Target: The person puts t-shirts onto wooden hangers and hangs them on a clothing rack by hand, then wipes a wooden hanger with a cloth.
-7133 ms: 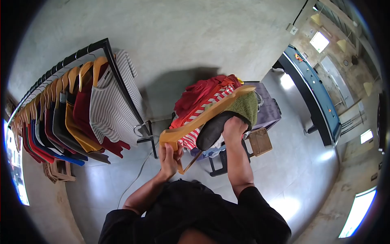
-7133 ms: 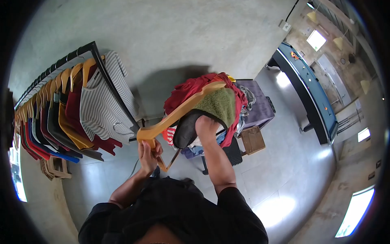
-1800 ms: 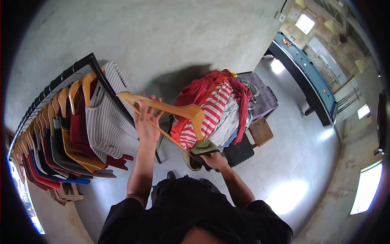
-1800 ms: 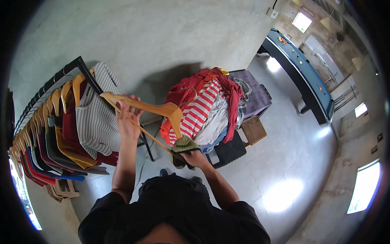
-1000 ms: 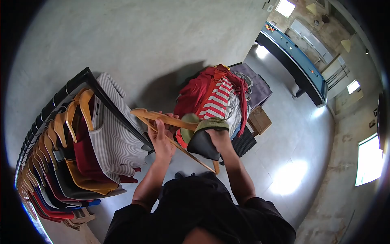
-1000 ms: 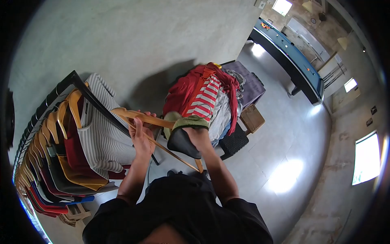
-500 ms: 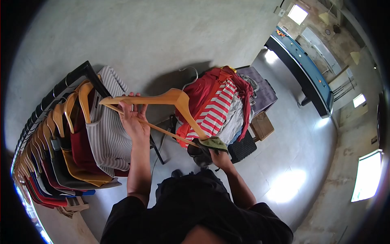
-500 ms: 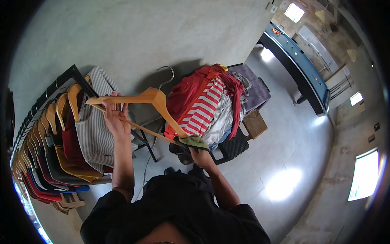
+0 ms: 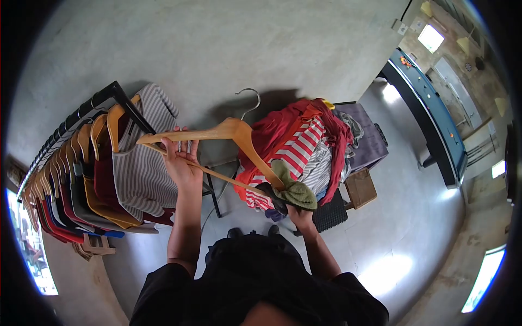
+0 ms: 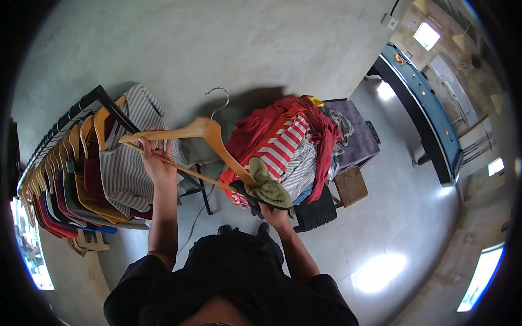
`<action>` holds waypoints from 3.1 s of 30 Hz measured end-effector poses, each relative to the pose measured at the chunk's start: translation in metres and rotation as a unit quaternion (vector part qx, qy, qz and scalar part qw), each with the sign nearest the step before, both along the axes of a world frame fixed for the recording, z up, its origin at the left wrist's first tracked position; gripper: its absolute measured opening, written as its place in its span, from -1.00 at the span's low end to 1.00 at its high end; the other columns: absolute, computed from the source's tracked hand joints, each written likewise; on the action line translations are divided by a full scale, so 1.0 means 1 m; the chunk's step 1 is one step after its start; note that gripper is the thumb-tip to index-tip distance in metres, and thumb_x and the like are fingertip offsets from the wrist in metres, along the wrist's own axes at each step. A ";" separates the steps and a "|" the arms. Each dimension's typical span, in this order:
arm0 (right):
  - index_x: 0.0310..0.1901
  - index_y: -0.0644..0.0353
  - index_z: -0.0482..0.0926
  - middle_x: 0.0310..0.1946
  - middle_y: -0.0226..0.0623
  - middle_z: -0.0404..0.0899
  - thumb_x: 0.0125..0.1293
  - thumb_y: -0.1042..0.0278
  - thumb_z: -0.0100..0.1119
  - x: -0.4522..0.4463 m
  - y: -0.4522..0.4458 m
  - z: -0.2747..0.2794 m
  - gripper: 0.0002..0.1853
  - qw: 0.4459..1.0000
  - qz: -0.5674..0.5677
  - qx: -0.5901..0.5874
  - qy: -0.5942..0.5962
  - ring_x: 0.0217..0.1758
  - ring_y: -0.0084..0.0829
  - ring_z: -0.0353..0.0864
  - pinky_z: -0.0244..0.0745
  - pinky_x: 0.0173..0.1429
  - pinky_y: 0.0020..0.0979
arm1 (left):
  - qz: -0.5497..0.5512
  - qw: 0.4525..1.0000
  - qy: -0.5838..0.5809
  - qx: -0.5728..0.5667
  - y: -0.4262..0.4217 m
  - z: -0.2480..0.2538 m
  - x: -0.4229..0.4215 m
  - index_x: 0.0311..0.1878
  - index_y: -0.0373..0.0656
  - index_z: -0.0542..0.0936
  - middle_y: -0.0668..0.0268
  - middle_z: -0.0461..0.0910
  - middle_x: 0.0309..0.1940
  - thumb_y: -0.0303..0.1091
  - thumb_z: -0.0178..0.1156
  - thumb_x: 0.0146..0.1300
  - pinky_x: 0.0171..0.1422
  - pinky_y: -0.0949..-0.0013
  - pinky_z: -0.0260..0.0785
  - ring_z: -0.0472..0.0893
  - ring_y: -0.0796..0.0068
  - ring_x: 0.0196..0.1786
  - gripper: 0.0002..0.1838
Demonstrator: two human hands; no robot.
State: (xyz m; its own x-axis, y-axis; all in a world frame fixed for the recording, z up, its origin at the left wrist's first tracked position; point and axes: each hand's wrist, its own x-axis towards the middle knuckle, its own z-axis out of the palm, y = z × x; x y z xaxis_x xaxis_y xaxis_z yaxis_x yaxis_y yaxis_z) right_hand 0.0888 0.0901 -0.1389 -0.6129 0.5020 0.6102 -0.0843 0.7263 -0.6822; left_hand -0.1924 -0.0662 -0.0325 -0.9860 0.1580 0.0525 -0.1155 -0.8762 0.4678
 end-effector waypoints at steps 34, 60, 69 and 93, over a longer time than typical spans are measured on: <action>0.04 0.36 0.52 0.01 -0.03 0.57 0.36 0.50 0.08 -0.051 0.035 0.033 -0.75 0.986 0.097 -0.078 -0.112 0.16 -0.11 0.53 0.36 0.26 -0.25 | -0.016 0.997 0.067 -0.046 0.021 -0.003 0.100 0.14 -0.09 0.35 0.19 0.59 -0.06 -0.17 -0.04 0.53 -0.01 0.11 0.66 0.64 0.22 0.03 -0.73; 0.06 0.32 0.57 -0.13 0.04 0.56 0.19 0.66 -0.03 -0.063 0.019 0.077 -0.62 0.971 -0.189 -0.144 -0.027 -0.09 -0.04 0.50 0.44 0.02 -0.23 | -0.068 0.995 0.079 0.004 0.003 -0.038 0.109 0.19 -0.11 0.33 0.13 0.59 -0.05 -0.15 -0.10 0.55 -0.08 0.17 0.67 0.66 0.18 0.03 -0.69; -0.04 0.28 0.59 -0.13 -0.13 0.61 0.20 0.59 0.09 -0.052 0.068 0.089 -0.72 0.952 0.142 -0.271 -0.021 -0.06 -0.22 0.61 0.51 0.03 -0.33 | -0.086 0.986 0.143 -0.028 -0.011 -0.033 0.101 0.20 -0.14 0.34 0.09 0.59 -0.07 -0.16 -0.09 0.55 -0.06 0.09 0.66 0.67 0.12 0.00 -0.67; -0.07 0.28 0.59 -0.07 -0.19 0.58 0.35 0.49 0.08 -0.049 0.029 0.060 -0.82 0.979 0.045 -0.197 0.002 -0.01 -0.37 0.62 0.52 0.06 -0.37 | -0.085 0.984 0.110 -0.107 -0.025 -0.037 0.100 0.15 -0.19 0.37 0.09 0.61 -0.11 -0.21 -0.02 0.52 -0.05 0.11 0.64 0.70 0.15 -0.09 -0.70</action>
